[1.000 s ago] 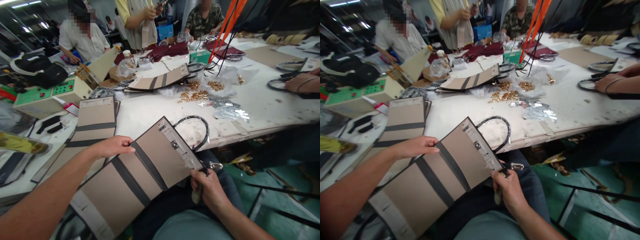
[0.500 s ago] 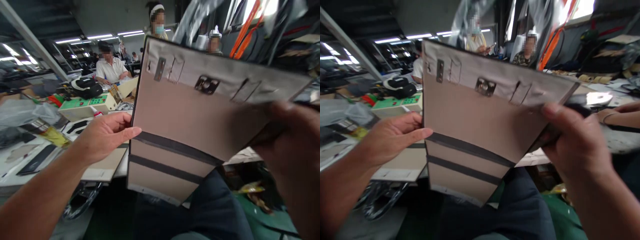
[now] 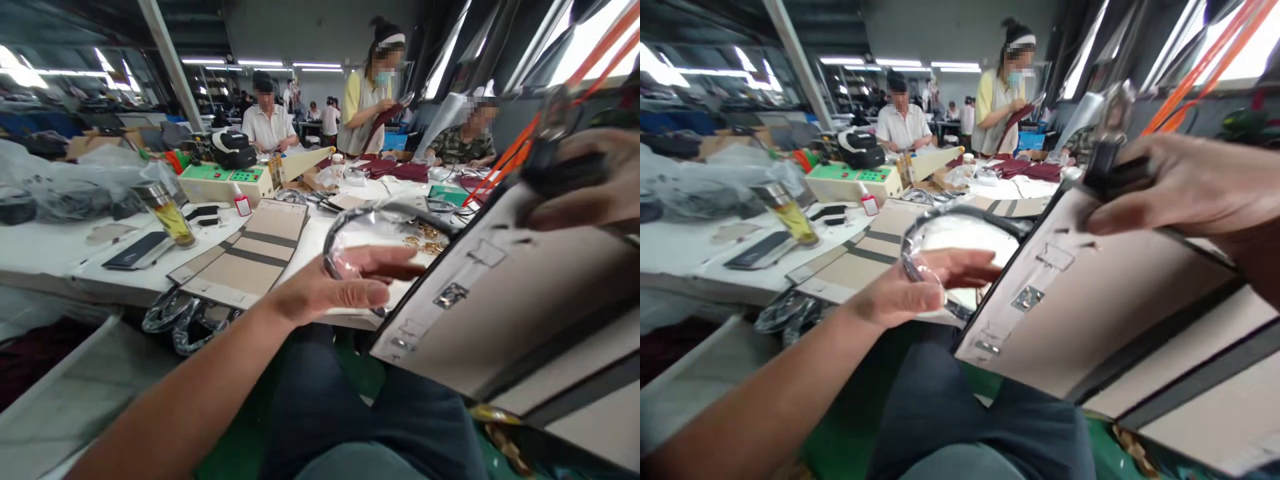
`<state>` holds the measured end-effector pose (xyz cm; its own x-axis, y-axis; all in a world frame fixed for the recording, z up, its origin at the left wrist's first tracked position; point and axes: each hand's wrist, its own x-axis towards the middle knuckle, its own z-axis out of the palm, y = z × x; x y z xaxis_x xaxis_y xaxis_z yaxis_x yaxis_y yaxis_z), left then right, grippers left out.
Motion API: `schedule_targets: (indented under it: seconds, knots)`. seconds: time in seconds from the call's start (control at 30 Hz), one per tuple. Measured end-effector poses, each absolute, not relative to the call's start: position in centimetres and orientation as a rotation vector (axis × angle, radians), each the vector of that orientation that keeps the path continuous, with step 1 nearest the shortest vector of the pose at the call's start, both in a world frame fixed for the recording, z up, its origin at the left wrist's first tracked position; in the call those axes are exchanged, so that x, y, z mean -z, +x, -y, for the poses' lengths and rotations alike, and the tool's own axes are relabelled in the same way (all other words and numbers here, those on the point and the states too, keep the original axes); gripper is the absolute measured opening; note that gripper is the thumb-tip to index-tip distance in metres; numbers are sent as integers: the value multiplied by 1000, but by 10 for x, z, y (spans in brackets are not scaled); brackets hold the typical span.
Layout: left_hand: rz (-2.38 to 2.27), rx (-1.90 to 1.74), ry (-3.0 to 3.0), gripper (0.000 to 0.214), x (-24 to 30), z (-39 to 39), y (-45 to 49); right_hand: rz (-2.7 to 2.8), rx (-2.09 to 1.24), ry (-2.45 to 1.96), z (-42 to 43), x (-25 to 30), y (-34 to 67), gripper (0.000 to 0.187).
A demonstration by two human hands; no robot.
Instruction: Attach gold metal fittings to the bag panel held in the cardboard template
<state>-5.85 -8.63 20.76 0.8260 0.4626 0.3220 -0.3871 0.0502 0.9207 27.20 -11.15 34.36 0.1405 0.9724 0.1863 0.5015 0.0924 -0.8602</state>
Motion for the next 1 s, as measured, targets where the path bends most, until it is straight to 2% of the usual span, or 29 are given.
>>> schedule_targets:
  seconds: [0.07,0.13,0.23,0.33,0.53,0.73,0.87,1.0]
  knots:
    - [-65,-576,1205,56,-165,88,-49,1789,-812,-1738,94,-329,264,17]
    - [-97,-586,1062,61,-122,95,-41,1993,-927,-1842,76,-302,257,18]
    - [-222,-640,909,66,-70,113,-27,2089,-1139,-1716,51,-254,249,27]
    - [-366,-683,710,58,-35,132,-12,2073,-1468,-1602,25,-210,240,32]
    - [-558,-812,395,55,18,131,2,1764,-1926,-1789,-30,-132,218,35]
    - [-742,-863,326,55,43,109,1,1826,-1863,-1826,-70,-80,215,33]
    - [-830,-870,309,53,40,105,7,1970,-1756,-1841,-84,-70,221,30]
    - [-892,-893,273,48,33,105,15,2189,-1580,-1867,-91,-72,221,38]
